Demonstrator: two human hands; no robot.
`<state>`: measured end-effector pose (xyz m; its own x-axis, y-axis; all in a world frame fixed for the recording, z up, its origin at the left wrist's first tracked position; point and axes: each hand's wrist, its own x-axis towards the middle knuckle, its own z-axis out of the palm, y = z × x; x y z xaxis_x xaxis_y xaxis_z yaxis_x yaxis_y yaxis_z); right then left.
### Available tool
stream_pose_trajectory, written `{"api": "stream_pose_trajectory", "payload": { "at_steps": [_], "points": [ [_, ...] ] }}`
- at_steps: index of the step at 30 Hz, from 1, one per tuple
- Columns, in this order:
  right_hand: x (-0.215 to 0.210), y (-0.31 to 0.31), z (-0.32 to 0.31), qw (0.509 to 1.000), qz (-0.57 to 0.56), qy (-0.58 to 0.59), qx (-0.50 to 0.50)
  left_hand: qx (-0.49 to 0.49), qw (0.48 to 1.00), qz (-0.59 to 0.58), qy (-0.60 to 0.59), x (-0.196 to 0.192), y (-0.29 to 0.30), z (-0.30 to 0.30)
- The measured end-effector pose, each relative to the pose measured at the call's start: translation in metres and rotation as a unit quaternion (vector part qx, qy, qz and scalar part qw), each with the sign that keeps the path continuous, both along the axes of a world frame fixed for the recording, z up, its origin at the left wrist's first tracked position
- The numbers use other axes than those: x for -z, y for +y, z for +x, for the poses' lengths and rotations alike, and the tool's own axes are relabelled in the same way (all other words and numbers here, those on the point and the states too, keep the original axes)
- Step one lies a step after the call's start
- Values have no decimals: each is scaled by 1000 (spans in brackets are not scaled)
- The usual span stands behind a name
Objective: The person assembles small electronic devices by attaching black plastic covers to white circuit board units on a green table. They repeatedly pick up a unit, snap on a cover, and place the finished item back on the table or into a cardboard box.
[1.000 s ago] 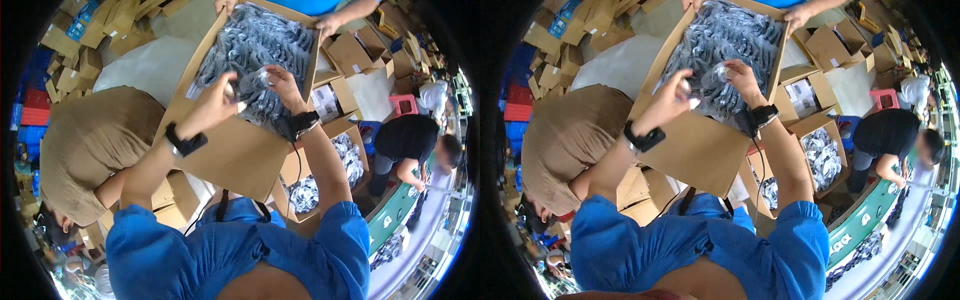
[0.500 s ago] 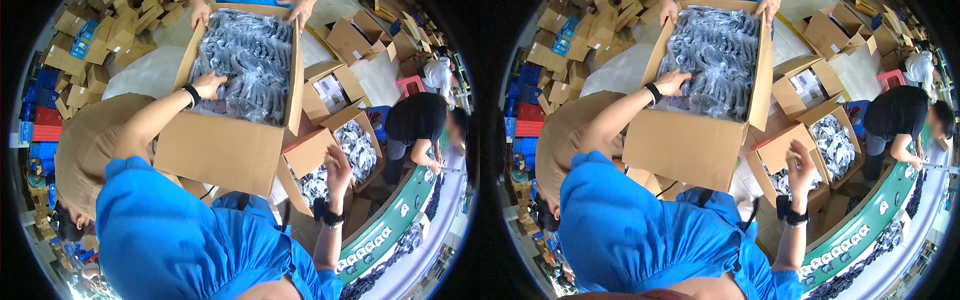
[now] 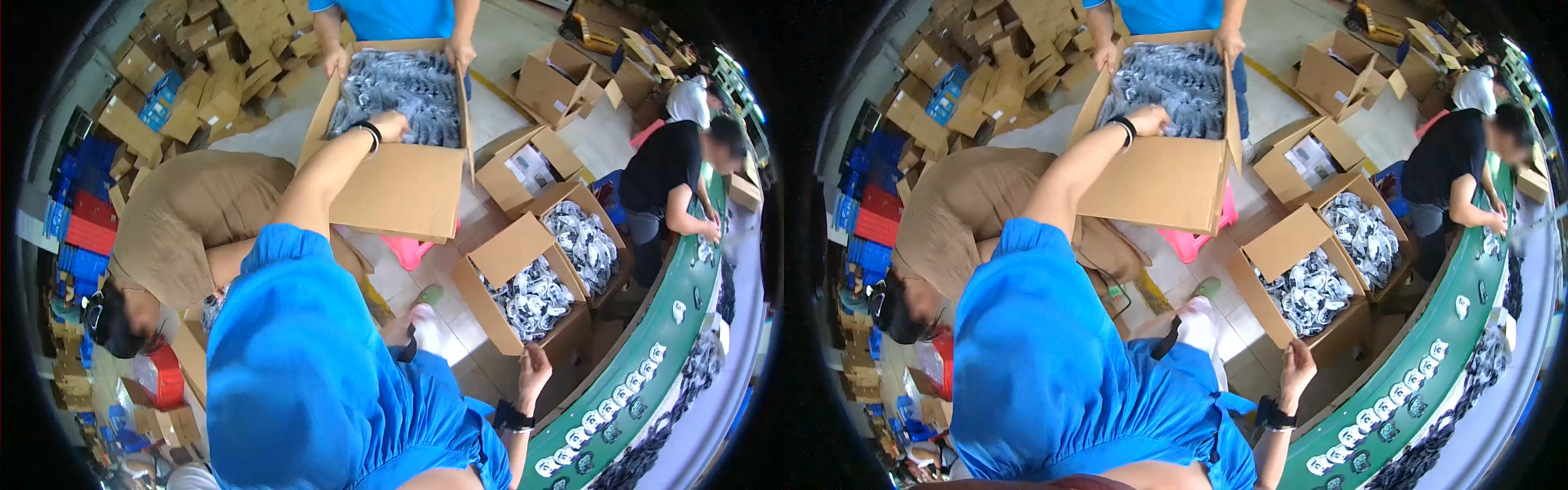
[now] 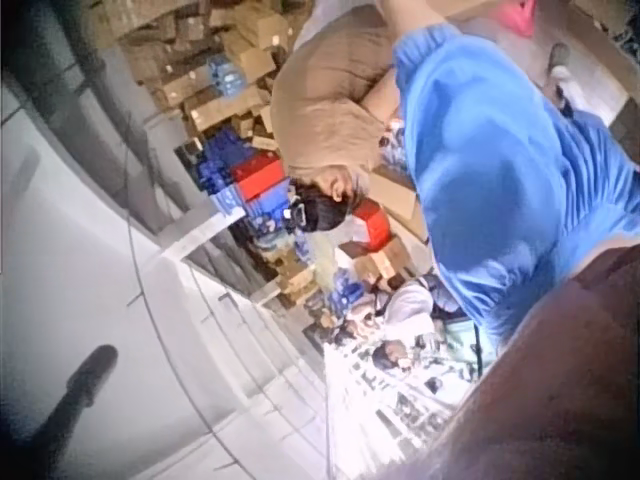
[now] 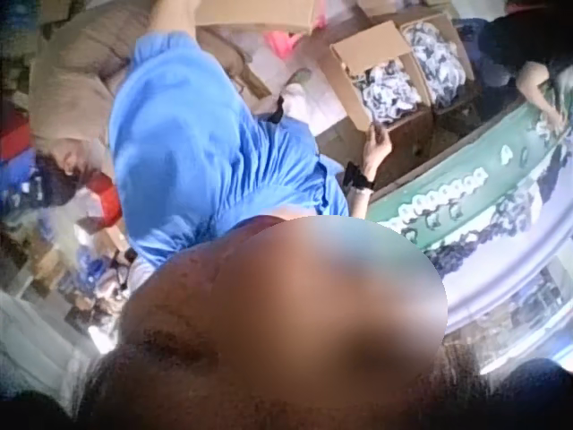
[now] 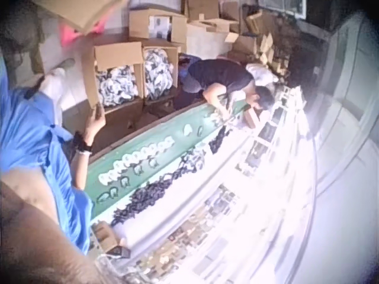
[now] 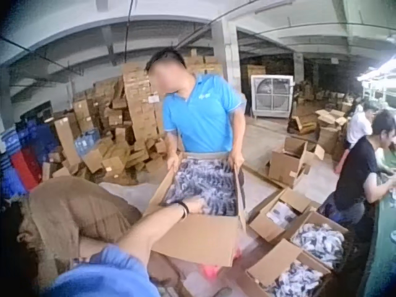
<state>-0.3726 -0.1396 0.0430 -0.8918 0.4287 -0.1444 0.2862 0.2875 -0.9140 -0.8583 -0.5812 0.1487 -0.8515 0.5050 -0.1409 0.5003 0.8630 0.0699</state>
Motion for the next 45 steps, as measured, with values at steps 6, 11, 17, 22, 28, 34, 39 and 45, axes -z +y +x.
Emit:
{"api": "stream_pose_trajectory", "payload": {
  "at_steps": [6, 11, 17, 22, 28, 34, 39, 45],
  "points": [
    [19, 7, 116, 981, -135, 9, 137, -118, 962, 188, 162, -53, -42, -31],
    [11, 24, 183, 958, -138, -38, 249, -233, 955, 112, -142, -37, 25, 3],
    [20, 31, 152, 959, -150, -68, 230, -267, 959, 87, -34, -17, -28, 26],
    [14, 28, 103, 961, -176, -23, 213, -421, 877, 229, 34, -23, -59, 60],
    [32, 33, 63, 974, -176, -52, 132, -582, 759, 179, 230, 57, -61, 183],
    [30, 52, 18, 988, -124, -70, 61, -525, 275, 804, -56, 93, 1, 152],
    [40, 45, 3, 989, -128, -63, 33, -473, 449, 757, -45, 118, -89, 157],
    [69, 20, 61, 975, -130, -84, 156, -433, 816, 88, 374, 27, -52, 103]
  ]
}}
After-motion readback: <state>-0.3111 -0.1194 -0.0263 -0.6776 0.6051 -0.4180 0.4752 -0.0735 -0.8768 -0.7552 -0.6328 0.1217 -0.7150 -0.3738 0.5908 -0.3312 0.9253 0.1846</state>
